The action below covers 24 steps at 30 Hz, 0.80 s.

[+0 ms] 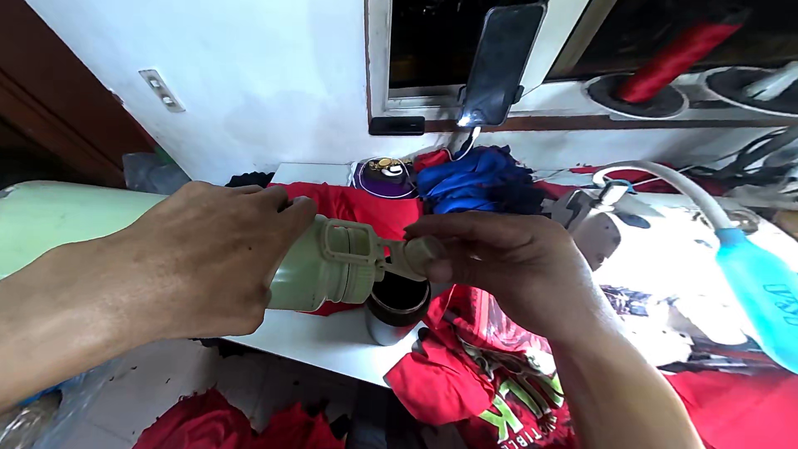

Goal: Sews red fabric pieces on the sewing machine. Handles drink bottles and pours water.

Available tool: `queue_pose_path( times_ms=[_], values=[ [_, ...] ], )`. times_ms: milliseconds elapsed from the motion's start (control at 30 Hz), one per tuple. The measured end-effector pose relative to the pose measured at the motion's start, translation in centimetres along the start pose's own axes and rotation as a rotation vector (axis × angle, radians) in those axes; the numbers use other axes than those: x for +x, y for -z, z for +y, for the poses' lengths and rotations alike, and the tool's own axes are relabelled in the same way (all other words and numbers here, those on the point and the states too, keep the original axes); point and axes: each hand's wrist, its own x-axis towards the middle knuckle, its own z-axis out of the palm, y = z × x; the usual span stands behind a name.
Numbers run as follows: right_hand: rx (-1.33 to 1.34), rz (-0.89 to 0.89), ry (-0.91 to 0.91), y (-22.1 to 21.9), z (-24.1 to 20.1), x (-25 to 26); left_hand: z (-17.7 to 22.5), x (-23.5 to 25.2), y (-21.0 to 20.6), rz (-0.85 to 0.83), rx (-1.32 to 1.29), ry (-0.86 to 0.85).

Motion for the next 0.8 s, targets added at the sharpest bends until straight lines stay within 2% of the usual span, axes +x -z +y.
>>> queue_pose_path(
  times_ms=[133, 800],
  values=[
    [-0.005, 0.0, 0.017, 0.04, 0.15, -0.04, -0.31, -0.04, -0.56, 0.049, 0.004, -0.02],
    [0.041, 0.009, 0.021, 0.26, 0.3, -0.12, -0.55, 0.25, -1.01, 0.077, -0.014, -0.034]
  ],
)
